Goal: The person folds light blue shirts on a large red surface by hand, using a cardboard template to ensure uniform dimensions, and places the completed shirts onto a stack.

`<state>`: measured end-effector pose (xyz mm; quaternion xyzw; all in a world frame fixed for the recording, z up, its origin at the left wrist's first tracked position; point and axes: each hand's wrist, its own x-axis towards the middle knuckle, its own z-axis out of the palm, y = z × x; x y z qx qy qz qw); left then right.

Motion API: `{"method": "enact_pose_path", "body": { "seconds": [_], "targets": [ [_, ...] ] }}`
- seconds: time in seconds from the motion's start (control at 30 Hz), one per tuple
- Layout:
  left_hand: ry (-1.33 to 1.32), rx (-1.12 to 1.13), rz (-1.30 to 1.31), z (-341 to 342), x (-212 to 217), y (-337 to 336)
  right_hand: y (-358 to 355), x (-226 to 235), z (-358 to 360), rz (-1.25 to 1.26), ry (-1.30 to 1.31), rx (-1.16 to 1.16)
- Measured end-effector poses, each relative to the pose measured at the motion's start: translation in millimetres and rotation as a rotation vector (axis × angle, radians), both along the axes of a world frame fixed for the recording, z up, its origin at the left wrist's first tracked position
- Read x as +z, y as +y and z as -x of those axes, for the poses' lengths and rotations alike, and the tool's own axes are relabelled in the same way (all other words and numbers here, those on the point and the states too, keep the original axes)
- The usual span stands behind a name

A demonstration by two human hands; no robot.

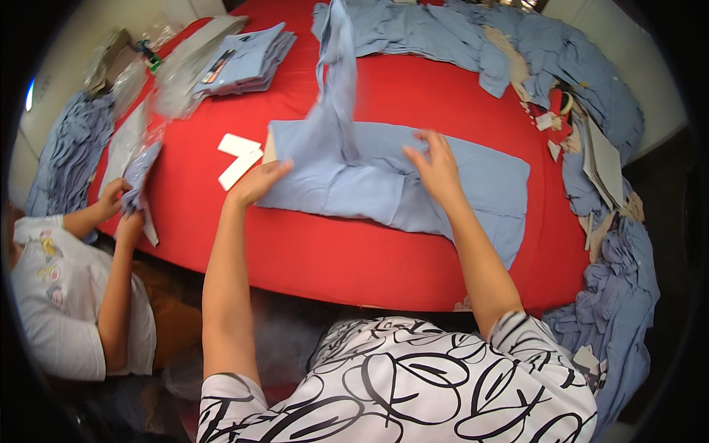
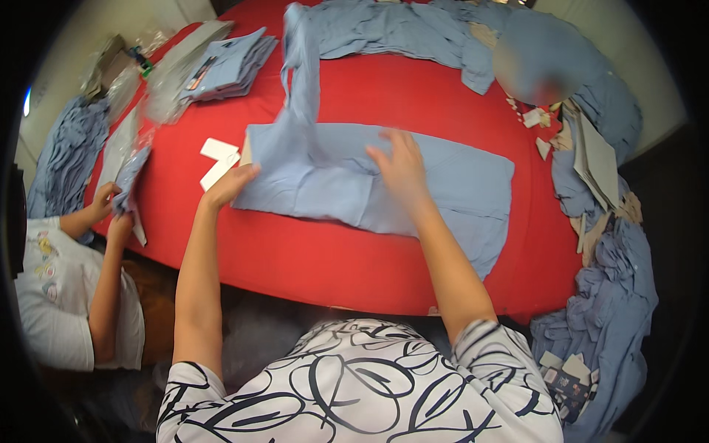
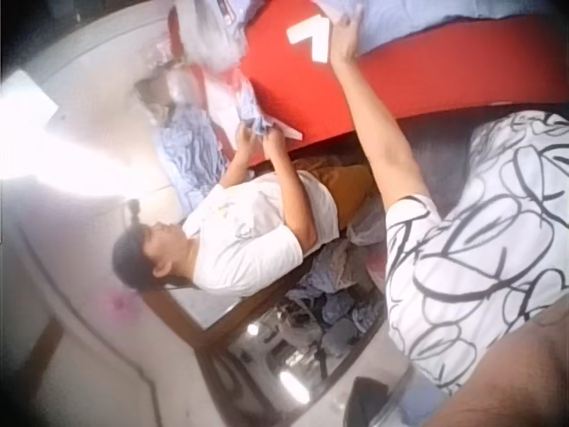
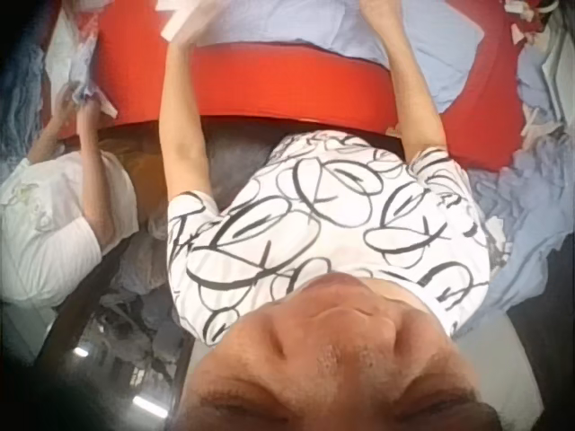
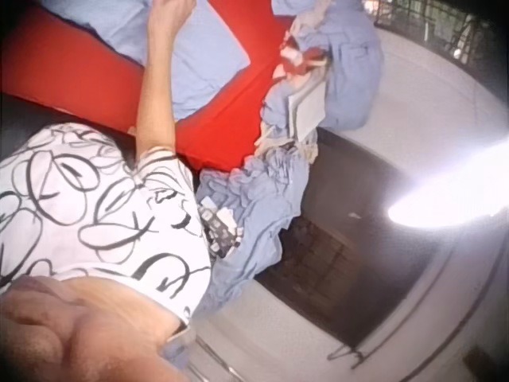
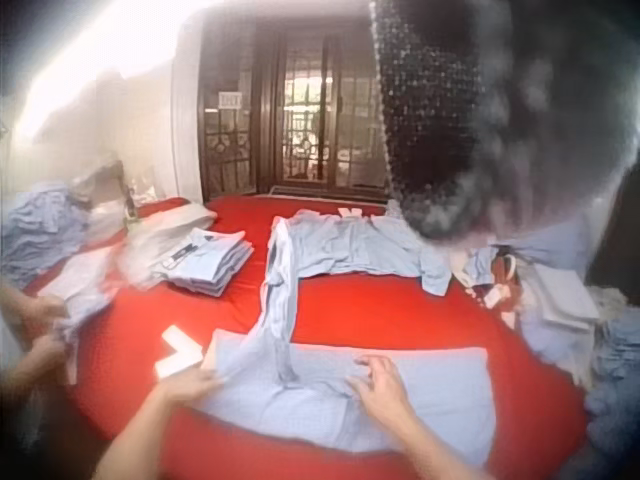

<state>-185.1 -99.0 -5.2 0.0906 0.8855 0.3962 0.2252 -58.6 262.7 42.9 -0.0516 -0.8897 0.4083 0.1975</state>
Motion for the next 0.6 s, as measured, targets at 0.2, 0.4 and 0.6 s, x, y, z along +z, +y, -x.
{"method": "enact_pose_path", "body": {
  "seconds": [0.2,0.4,0.6],
  "targets": [
    [0.576,0.094,0.339,-34.1,-4.5,60.1,27.3,-37.9,-217.1,-0.499,-0.202,-0.255],
    [0.979,-0.057,0.117,-20.3,-22.9,76.4,90.5,-87.7,-256.7,-0.577,-0.157,-0.376],
    [0.845,0.16,0.156,-17.6,-39.4,71.6,204.4,-32.0,-133.3,-0.358,0.077,-0.64]
  ]
}}
